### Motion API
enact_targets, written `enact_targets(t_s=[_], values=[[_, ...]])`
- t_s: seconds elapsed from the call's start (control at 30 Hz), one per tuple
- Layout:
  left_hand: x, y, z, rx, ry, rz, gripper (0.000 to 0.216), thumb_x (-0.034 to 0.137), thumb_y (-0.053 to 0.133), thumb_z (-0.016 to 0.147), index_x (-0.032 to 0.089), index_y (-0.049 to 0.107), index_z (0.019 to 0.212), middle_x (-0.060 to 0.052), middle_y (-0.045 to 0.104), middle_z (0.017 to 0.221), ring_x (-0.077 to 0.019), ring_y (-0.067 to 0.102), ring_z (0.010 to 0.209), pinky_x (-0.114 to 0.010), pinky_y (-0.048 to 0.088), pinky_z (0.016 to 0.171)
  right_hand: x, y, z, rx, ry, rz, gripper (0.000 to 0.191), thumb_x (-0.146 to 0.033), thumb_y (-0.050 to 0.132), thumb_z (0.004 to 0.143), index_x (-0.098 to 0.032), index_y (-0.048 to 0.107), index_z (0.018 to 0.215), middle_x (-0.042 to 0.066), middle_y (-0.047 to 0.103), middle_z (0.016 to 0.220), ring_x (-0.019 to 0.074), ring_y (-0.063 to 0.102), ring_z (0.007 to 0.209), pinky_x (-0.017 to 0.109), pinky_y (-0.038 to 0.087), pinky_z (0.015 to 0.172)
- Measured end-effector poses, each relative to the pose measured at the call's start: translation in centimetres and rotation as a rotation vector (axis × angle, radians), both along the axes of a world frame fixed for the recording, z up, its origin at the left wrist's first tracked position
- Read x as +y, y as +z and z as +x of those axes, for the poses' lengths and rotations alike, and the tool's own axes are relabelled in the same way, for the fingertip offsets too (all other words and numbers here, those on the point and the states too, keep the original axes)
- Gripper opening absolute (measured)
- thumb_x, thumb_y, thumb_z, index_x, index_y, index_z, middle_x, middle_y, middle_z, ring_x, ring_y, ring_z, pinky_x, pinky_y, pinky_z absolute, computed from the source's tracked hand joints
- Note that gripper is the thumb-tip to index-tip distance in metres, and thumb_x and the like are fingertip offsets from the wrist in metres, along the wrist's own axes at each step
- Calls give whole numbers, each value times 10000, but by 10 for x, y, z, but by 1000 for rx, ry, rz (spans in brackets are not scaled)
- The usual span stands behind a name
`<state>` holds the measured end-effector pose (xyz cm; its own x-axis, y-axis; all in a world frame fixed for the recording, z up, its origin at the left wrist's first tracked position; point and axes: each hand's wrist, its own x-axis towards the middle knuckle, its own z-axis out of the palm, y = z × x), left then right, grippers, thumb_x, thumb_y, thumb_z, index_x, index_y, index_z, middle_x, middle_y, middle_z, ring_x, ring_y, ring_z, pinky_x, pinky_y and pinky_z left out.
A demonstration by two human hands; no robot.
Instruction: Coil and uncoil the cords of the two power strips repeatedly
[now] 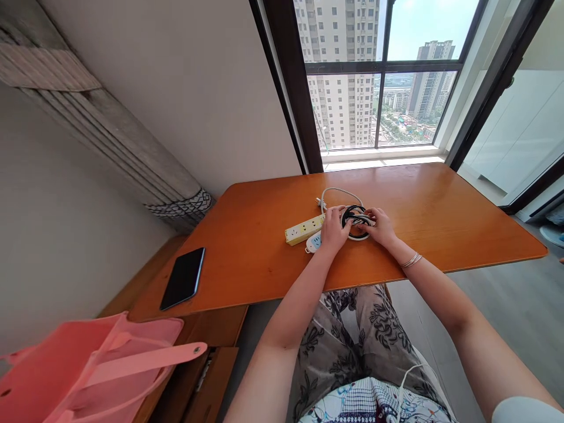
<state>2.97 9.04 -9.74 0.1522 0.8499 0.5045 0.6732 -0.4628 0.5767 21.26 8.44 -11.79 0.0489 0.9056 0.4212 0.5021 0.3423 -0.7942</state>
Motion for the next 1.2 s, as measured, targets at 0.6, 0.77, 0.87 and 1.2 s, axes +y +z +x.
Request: enact_targets(t_s=[0.6,0.77,0.87,1.2], values=[[-3,-4,6,-91,-29,-29,559,198,549,828,219,453,1378,-83,665,1241,-215,665,1025,-362,562,908,14,-9,7,60,-121,-92,322,-366,671,760,-216,581,1030,20,665,793,198,619,712,345,499,692],[-3,-11,7,-245,-77,148,407,182,579,840,203,526,1243,-95,666,1162,-201,659,974,-366,547,915,16,-12,7,98,-51,-127,402,-326,697,719,-193,571,1077,34,658,884,184,618,748,353,529,715],[-1,-15,8,-389,-77,225,352,196,602,847,204,553,1196,-89,664,1095,-201,661,971,-365,549,908,9,-6,5,49,-108,24,425,-375,736,720,-185,598,1074,107,625,1088,222,616,910,392,542,796],[7,-15,13,-787,-240,78,412,437,696,820,217,514,1116,-46,629,1031,-168,711,923,-332,582,873,-21,14,-15,-391,292,187,507,-572,752,767,-215,668,1117,84,700,1022,230,658,897,366,534,815]])
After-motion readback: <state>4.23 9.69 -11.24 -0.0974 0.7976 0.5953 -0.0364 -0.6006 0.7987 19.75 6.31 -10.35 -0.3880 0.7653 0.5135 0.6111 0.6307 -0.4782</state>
